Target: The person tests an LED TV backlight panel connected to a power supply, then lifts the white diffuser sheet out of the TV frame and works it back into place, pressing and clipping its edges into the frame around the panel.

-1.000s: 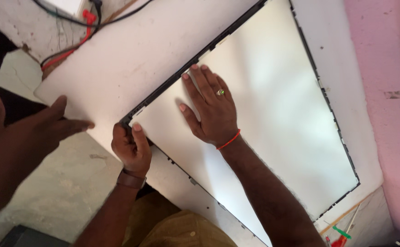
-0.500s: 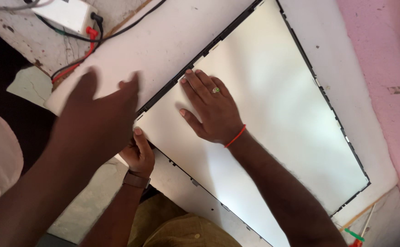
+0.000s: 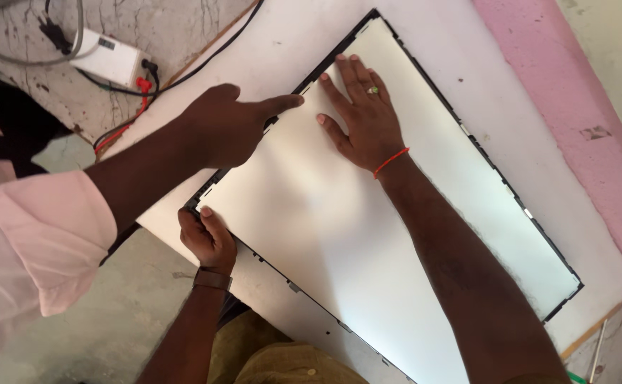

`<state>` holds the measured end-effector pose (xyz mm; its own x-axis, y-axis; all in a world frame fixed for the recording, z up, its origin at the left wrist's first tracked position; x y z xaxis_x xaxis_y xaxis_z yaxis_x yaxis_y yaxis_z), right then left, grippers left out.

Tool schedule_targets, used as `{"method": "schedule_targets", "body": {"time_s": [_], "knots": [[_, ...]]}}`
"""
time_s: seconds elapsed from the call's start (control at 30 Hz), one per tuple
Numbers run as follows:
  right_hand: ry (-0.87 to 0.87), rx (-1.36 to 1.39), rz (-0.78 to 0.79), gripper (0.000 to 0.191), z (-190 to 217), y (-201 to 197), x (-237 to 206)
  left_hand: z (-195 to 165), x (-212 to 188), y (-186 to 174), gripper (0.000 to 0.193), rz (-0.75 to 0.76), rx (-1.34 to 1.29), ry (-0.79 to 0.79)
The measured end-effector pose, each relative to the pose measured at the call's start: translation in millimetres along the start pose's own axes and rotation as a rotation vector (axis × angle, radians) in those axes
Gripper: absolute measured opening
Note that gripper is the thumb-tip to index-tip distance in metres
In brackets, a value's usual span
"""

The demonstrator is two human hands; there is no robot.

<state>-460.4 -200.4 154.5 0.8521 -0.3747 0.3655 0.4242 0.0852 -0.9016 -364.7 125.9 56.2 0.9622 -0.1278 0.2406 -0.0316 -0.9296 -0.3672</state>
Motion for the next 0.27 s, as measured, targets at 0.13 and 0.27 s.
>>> {"method": "schedule_targets", "body": {"time_s": [0.13,0.27], "knots": [[-0.061,-0.004,0.003,0.059,4,5,-4,3,-2,1,0.041,-0.006,0.022,-0.001],[0.01,-0.008,-0.029,0.059,26,19,-15,5,-2,3,0.038,0.01,-0.004,-0.05]]}}
Point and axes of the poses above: each hand's wrist, its own x-axis towards the middle knuckle, its own y-axis out of the palm, z = x × y, the point moved 2 cm from there along x, towards the middle knuckle, and after that the axes turned 15 degrees about -z, right-handed, at the moved point
